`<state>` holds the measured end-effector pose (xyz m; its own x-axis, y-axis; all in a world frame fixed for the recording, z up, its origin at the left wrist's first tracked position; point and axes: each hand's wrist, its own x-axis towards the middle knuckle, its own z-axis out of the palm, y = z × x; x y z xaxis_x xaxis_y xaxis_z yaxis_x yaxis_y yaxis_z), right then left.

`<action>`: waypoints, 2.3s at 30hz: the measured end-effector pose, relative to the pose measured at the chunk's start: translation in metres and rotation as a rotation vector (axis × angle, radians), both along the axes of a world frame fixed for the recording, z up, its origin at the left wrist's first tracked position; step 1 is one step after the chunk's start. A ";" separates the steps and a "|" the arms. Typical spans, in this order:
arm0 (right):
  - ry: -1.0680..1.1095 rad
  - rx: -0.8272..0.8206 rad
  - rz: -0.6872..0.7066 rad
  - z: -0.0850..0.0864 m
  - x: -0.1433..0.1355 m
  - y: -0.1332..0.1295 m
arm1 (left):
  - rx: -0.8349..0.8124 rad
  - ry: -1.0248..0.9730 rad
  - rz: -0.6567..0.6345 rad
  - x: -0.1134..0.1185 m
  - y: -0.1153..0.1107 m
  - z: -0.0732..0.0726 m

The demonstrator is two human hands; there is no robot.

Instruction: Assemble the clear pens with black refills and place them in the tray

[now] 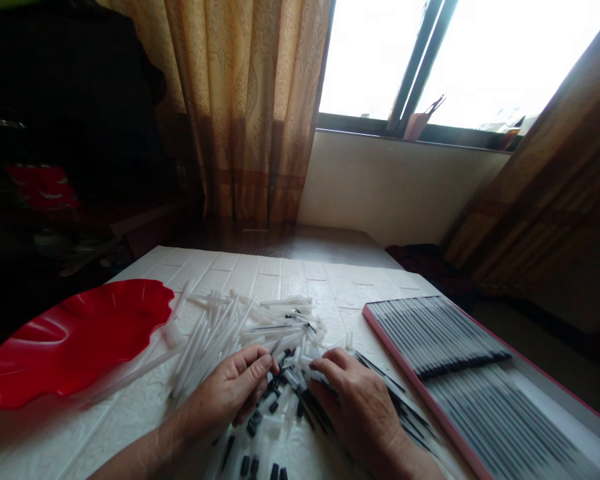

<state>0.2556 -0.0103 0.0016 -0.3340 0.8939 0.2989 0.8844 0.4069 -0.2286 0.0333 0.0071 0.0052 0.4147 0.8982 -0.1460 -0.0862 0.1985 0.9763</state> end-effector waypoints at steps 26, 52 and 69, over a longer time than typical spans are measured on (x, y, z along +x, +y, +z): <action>0.711 -0.003 0.190 0.006 -0.009 -0.006 | 0.165 0.195 -0.088 0.003 -0.011 0.012; 0.737 -0.028 0.321 0.001 -0.018 -0.011 | 0.346 0.309 -0.162 0.009 -0.020 0.015; 0.762 0.048 0.308 0.019 -0.002 -0.008 | 0.594 0.540 -0.197 -0.003 -0.018 0.022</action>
